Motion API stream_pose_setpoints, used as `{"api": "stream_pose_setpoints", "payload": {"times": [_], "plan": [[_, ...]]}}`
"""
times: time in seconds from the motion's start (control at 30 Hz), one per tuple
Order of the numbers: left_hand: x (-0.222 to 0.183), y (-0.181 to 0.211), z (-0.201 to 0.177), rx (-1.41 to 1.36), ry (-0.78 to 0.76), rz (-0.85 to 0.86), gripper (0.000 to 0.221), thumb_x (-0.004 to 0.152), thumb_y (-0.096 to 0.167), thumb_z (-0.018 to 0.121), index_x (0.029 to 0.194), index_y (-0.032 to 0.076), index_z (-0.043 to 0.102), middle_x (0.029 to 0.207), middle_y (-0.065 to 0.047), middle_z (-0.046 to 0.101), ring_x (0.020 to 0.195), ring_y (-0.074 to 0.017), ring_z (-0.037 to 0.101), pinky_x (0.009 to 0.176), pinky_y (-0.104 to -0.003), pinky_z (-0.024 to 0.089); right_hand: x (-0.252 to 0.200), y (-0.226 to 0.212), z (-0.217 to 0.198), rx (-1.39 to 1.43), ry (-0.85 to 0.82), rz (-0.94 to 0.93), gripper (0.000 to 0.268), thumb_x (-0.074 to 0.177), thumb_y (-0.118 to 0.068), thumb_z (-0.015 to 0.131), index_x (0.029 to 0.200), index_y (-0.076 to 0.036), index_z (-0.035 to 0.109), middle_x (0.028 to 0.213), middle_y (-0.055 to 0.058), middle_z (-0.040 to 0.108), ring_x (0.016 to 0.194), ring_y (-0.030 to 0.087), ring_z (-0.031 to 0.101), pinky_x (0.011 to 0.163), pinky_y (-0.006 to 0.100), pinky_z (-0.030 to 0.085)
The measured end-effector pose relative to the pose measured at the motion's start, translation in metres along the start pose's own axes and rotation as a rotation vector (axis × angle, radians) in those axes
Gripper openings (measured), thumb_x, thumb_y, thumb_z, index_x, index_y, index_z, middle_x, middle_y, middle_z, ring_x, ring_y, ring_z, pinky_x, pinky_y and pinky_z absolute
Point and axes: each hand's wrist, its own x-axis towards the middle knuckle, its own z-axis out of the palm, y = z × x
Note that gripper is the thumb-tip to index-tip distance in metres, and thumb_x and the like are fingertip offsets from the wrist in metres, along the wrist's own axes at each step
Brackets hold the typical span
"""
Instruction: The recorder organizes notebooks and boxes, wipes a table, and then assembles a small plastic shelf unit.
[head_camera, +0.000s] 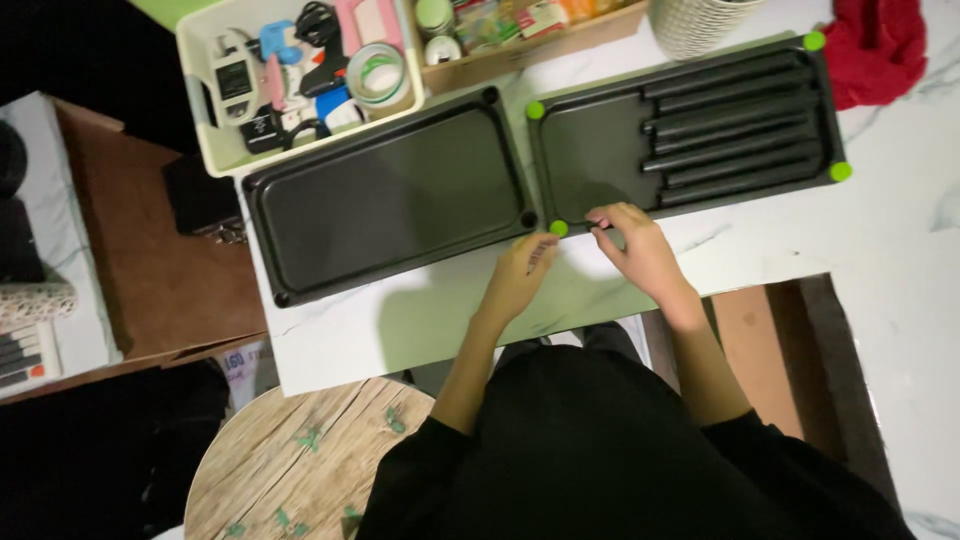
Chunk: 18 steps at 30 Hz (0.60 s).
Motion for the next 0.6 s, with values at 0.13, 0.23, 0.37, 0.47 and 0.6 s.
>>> {"api": "stream_pose_setpoints", "payload": {"times": [0.13,0.23,0.37,0.47,0.6], "plan": [[0.004,0.019,0.015,-0.018,-0.034,0.033,0.028,0.103,0.022,0.062,0.121,0.001,0.067,0.112,-0.013,0.072,0.101,-0.0225,0.073,0.087,-0.034,0.058,-0.005,0.02,-0.024,-0.154,0.086,-0.122,0.024,0.087,-0.001,0.072,0.111,-0.001,0.068,0.111,0.016,0.068,0.107,0.036,0.061,0.095,0.045,0.049],[0.005,0.04,0.028,-0.024,-0.114,0.052,0.028,0.104,0.022,0.06,0.124,0.003,0.067,0.119,-0.012,0.069,0.106,-0.0218,0.069,0.089,-0.033,0.059,-0.013,0.045,-0.047,-0.37,0.165,-0.08,0.031,0.081,0.002,0.069,0.111,-0.003,0.069,0.115,0.015,0.067,0.113,0.036,0.058,0.099,0.047,0.044],[0.014,0.048,0.052,-0.012,-0.083,0.094,0.028,0.104,0.021,0.059,0.123,0.003,0.067,0.119,-0.01,0.071,0.102,-0.0217,0.07,0.088,-0.034,0.057,-0.024,0.083,-0.073,-0.643,0.176,-0.035,0.036,0.084,0.003,0.069,0.118,-0.009,0.072,0.121,0.009,0.067,0.119,0.03,0.058,0.105,0.046,0.042],[0.025,0.068,0.067,0.024,-0.059,0.064,0.026,0.103,0.021,0.059,0.121,0.004,0.067,0.119,-0.01,0.07,0.101,-0.0226,0.069,0.084,-0.034,0.057,-0.024,0.093,-0.081,-0.631,0.133,-0.054,0.037,0.083,-0.004,0.073,0.12,-0.008,0.072,0.121,0.009,0.067,0.119,0.03,0.058,0.104,0.046,0.042],[0.041,0.058,0.093,0.11,-0.022,0.226,0.025,0.101,0.014,0.061,0.123,0.003,0.065,0.124,-0.013,0.067,0.117,-0.0294,0.066,0.103,-0.038,0.052,-0.02,0.096,-0.086,-0.579,0.052,-0.13,0.042,0.083,-0.012,0.076,0.123,-0.005,0.07,0.123,0.011,0.065,0.12,0.032,0.057,0.104,0.047,0.041]]}}
